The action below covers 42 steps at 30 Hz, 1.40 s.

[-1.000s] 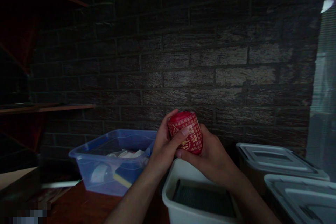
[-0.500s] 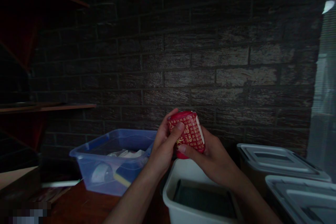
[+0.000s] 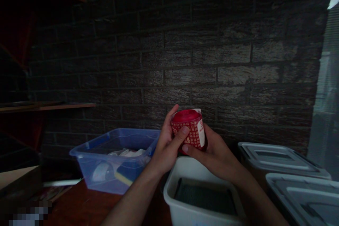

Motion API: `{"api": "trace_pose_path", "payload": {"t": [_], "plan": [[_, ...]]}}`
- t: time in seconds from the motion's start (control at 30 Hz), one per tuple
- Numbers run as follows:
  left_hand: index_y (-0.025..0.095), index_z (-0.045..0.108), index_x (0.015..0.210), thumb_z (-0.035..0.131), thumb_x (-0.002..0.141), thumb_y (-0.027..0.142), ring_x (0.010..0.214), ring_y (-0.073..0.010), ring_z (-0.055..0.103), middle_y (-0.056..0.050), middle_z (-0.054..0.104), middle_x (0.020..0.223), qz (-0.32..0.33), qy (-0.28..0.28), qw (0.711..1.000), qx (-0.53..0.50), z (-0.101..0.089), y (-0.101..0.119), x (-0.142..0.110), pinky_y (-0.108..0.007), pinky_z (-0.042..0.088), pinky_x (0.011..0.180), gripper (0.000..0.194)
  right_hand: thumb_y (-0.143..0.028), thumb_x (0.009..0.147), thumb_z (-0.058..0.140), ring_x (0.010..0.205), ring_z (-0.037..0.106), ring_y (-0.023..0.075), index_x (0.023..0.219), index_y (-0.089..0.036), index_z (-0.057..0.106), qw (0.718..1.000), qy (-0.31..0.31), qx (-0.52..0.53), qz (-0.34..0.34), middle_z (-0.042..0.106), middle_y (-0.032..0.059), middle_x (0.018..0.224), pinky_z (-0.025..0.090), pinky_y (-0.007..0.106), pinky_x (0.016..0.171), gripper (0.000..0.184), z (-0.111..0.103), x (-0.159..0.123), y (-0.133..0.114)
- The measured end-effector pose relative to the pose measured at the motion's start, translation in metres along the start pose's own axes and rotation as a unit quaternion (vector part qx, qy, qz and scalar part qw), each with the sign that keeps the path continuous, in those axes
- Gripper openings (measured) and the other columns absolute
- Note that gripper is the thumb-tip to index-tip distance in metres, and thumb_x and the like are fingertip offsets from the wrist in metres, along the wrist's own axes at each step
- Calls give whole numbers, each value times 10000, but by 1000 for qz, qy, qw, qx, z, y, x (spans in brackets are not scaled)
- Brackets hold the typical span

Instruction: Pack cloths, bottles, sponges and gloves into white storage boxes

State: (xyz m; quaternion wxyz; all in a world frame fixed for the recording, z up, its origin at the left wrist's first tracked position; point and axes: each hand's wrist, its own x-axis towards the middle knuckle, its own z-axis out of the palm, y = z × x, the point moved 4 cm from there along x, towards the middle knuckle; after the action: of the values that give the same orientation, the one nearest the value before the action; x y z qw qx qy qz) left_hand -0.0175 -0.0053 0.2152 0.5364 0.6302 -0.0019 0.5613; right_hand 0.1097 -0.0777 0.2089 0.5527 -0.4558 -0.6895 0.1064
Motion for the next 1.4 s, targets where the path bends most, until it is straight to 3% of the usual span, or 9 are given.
{"api": "trace_pose_path", "payload": {"t": [0.2, 0.33, 0.4, 0.6, 0.83, 1.17, 1.3, 1.4], "plan": [[275, 354, 1547, 728, 907, 364, 1323, -261, 575, -91, 595, 1456, 7, 31, 999, 19, -1, -5, 1, -399, 449, 1137, 747, -435, 824, 776, 806, 692, 197, 1091, -219, 622, 994, 64, -83, 11, 736, 7, 954, 508, 313, 708, 376, -2, 2, -5], [270, 302, 1547, 867, 763, 252, 1160, -240, 665, -90, 653, 1360, -13, 16, 999, 33, 3, -8, 2, -377, 527, 1037, 967, -383, 796, 774, 736, 677, 192, 1020, -207, 606, 983, 101, -154, -5, 715, 2, 867, 476, 302, 652, 330, -4, 1, -6], [260, 323, 1529, 891, 723, 226, 1102, -226, 682, -83, 674, 1319, -22, 31, 999, 23, 2, -9, 4, -353, 551, 986, 987, -375, 794, 773, 768, 682, 203, 1040, -204, 600, 981, 99, -168, -8, 717, 10, 893, 481, 311, 676, 346, -3, 1, -7], [262, 445, 1470, 841, 756, 249, 1088, -224, 681, -69, 688, 1289, -24, 82, 996, -7, -10, -10, 7, -321, 560, 918, 817, -478, 816, 780, 848, 688, 193, 1154, -222, 608, 992, 57, -109, -12, 733, 8, 1003, 512, 307, 728, 458, -1, 0, -12], [269, 486, 1469, 782, 752, 247, 957, -230, 708, -66, 726, 1195, -34, 49, 996, -64, -11, -9, 4, -316, 585, 790, 776, -473, 851, 767, 874, 697, 199, 1165, -238, 622, 1000, -13, 2, 26, 751, 1, 1022, 528, 299, 713, 418, 4, -2, -8], [296, 526, 1435, 789, 798, 244, 995, -189, 688, -33, 721, 1197, -49, 38, 996, -60, -9, -11, 2, -284, 565, 858, 691, -484, 849, 766, 822, 693, 179, 1129, -222, 627, 1000, 19, -20, 15, 750, -2, 982, 527, 296, 703, 408, 2, -2, -11], [245, 620, 1317, 788, 814, 246, 936, -170, 680, -28, 736, 1091, -51, 37, 997, -36, -7, -11, 1, -275, 556, 852, 531, -453, 834, 781, 807, 691, 164, 1133, -223, 618, 998, 36, -43, 6, 745, -10, 973, 524, 285, 698, 411, 1, -1, -8], [237, 618, 1319, 785, 802, 233, 917, -171, 678, -30, 739, 1095, -53, 26, 998, -34, -6, -8, 0, -282, 552, 848, 544, -443, 818, 796, 823, 693, 168, 1145, -221, 607, 998, 44, -52, -3, 743, -7, 992, 525, 291, 711, 438, 0, 0, -8]]}}
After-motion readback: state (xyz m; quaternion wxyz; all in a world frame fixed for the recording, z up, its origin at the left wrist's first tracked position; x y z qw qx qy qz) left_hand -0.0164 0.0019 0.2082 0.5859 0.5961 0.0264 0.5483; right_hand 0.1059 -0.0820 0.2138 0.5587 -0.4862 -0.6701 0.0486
